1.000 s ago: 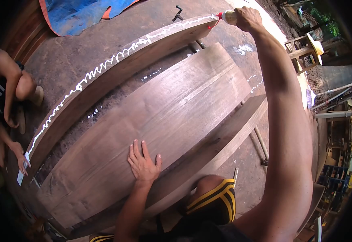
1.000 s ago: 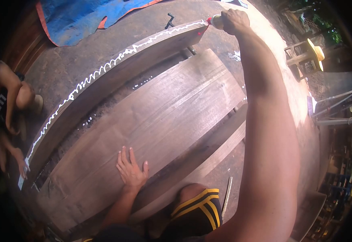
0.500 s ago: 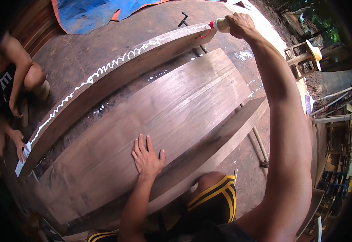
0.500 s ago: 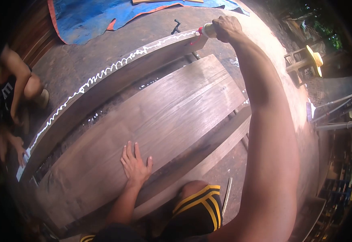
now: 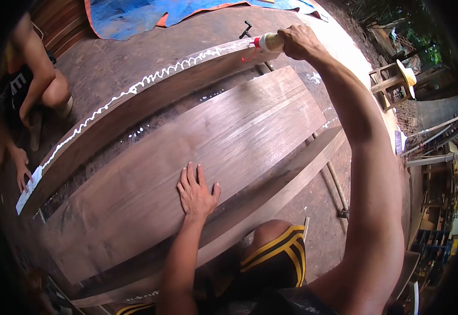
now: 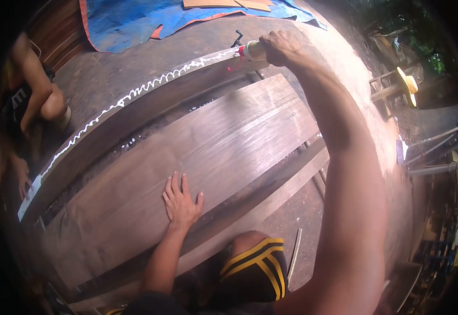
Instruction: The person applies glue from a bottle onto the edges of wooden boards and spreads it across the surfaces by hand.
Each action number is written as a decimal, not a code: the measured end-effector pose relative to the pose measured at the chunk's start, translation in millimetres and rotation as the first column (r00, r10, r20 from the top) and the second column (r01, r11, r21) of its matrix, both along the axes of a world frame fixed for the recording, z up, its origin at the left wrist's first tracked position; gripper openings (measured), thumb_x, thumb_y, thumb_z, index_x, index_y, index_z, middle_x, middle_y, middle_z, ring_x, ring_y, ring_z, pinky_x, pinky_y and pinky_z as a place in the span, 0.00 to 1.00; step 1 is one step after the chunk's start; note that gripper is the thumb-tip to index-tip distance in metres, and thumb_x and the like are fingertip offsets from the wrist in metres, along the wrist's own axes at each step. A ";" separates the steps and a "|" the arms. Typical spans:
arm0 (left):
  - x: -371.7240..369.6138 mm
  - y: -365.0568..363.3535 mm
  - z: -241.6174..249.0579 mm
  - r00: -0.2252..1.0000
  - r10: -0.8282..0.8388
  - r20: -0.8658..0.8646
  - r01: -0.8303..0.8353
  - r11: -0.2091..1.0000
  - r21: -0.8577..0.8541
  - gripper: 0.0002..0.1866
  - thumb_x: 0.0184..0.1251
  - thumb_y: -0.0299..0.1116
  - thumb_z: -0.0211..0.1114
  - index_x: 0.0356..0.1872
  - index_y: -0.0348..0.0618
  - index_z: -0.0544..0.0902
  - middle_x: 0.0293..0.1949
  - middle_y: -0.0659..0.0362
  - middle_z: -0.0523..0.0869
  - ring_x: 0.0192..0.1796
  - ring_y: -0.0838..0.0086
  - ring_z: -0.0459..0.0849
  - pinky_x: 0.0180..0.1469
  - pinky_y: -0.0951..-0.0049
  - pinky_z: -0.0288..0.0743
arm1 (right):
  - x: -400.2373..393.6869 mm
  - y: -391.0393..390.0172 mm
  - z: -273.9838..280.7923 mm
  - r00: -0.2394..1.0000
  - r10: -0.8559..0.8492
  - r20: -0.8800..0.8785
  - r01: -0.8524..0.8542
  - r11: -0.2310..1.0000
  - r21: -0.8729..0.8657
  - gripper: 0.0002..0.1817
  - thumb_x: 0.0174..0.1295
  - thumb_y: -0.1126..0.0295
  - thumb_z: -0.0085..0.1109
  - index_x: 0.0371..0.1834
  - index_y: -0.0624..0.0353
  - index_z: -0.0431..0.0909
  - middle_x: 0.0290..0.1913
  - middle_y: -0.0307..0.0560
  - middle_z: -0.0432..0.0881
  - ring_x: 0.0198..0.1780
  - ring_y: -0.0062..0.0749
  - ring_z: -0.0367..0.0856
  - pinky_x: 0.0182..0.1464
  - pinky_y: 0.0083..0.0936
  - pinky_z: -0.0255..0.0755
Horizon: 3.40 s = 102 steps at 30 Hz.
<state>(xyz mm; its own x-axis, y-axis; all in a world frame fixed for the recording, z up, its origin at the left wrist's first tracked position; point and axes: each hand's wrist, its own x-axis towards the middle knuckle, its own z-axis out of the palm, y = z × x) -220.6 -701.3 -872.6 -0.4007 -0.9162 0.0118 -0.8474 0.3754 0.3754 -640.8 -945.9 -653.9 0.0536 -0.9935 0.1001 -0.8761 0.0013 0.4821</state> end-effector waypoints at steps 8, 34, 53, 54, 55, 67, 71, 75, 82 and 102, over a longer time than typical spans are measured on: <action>2.3 1.5 -2.9 1.000 -0.012 -0.008 0.011 0.999 -0.030 0.42 0.68 0.53 0.66 0.76 0.35 0.68 0.79 0.39 0.61 0.78 0.44 0.59 0.75 0.41 0.56 | 39.0 30.1 -9.5 0.977 -0.061 0.205 0.069 0.997 -0.033 0.17 0.58 0.66 0.66 0.52 0.50 0.87 0.43 0.52 0.91 0.47 0.50 0.91 0.45 0.43 0.84; 246.7 143.3 112.2 0.954 -0.233 -0.186 0.278 0.922 0.268 0.45 0.57 0.40 0.78 0.74 0.29 0.68 0.67 0.37 0.76 0.69 0.39 0.73 0.72 0.43 0.65 | -28.6 446.5 17.2 0.416 -0.703 0.578 0.751 0.624 0.219 0.31 0.52 0.55 0.83 0.56 0.61 0.85 0.42 0.48 0.90 0.41 0.28 0.89 0.45 0.27 0.82; 176.8 110.7 174.2 0.611 -0.333 -0.719 0.045 0.921 -0.388 0.76 0.38 0.46 0.91 0.83 0.30 0.45 0.73 0.38 0.71 0.76 0.41 0.66 0.77 0.33 0.51 | 402.3 395.7 120.4 0.064 -0.646 0.761 -0.036 0.761 0.648 0.39 0.61 0.56 0.69 0.72 0.69 0.72 0.60 0.57 0.83 0.58 0.36 0.84 0.58 0.29 0.79; 176.5 121.3 169.6 0.609 -0.388 -0.692 0.045 0.888 -0.457 0.76 0.39 0.46 0.91 0.83 0.32 0.44 0.72 0.40 0.72 0.74 0.44 0.69 0.75 0.30 0.52 | 408.1 399.5 124.4 0.091 -0.654 0.751 -0.061 0.749 0.660 0.38 0.62 0.57 0.68 0.72 0.69 0.73 0.60 0.57 0.83 0.58 0.37 0.84 0.59 0.29 0.78; 177.6 131.2 175.7 0.571 -0.460 -0.680 0.076 0.854 -0.515 0.73 0.40 0.44 0.90 0.83 0.33 0.46 0.69 0.41 0.75 0.71 0.44 0.73 0.74 0.31 0.55 | 409.8 408.1 125.7 0.106 -0.660 0.743 -0.084 0.739 0.668 0.37 0.62 0.58 0.68 0.71 0.68 0.74 0.61 0.56 0.83 0.58 0.37 0.84 0.61 0.30 0.77; 65.2 145.6 213.8 0.561 -0.415 -0.716 0.182 0.906 -0.382 0.48 0.36 0.33 0.91 0.66 0.35 0.78 0.54 0.45 0.83 0.57 0.49 0.86 0.58 0.54 0.82 | 295.9 462.2 49.3 -0.053 0.255 0.965 -0.293 0.920 -0.260 0.59 0.39 0.53 0.91 0.73 0.68 0.66 0.64 0.59 0.78 0.66 0.47 0.77 0.71 0.42 0.71; -84.1 123.5 230.2 0.446 -0.388 -0.806 0.471 0.868 -0.156 0.44 0.46 0.39 0.89 0.66 0.34 0.77 0.56 0.46 0.85 0.58 0.57 0.87 0.60 0.60 0.81 | 169.7 457.6 52.0 -0.006 0.332 0.943 0.013 0.943 -0.332 0.52 0.38 0.51 0.89 0.67 0.67 0.73 0.57 0.57 0.83 0.60 0.45 0.82 0.66 0.39 0.74; -260.4 72.7 238.9 0.352 -0.407 -0.843 0.737 0.675 -0.018 0.36 0.50 0.37 0.89 0.58 0.37 0.79 0.48 0.52 0.91 0.49 0.68 0.90 0.53 0.65 0.85 | 6.8 433.3 48.8 0.039 0.364 0.931 0.123 0.922 -0.366 0.45 0.37 0.49 0.86 0.59 0.65 0.83 0.53 0.55 0.89 0.56 0.41 0.88 0.63 0.39 0.79; -431.9 20.6 219.1 0.433 -0.503 -0.748 0.808 0.585 0.075 0.25 0.54 0.33 0.84 0.52 0.36 0.86 0.44 0.55 0.91 0.48 0.72 0.90 0.51 0.67 0.85 | -148.5 389.2 16.1 -0.213 0.348 0.913 0.288 0.915 -0.281 0.37 0.44 0.56 0.89 0.57 0.60 0.84 0.50 0.47 0.91 0.53 0.37 0.89 0.62 0.37 0.82; -527.7 5.5 148.5 0.332 -0.356 -0.873 0.907 0.375 0.193 0.15 0.59 0.21 0.80 0.47 0.33 0.88 0.39 0.54 0.92 0.39 0.72 0.91 0.42 0.68 0.88 | -232.5 388.9 -78.6 0.003 0.443 0.896 0.457 0.797 -0.395 0.37 0.47 0.60 0.89 0.58 0.66 0.84 0.51 0.51 0.90 0.52 0.35 0.88 0.58 0.35 0.83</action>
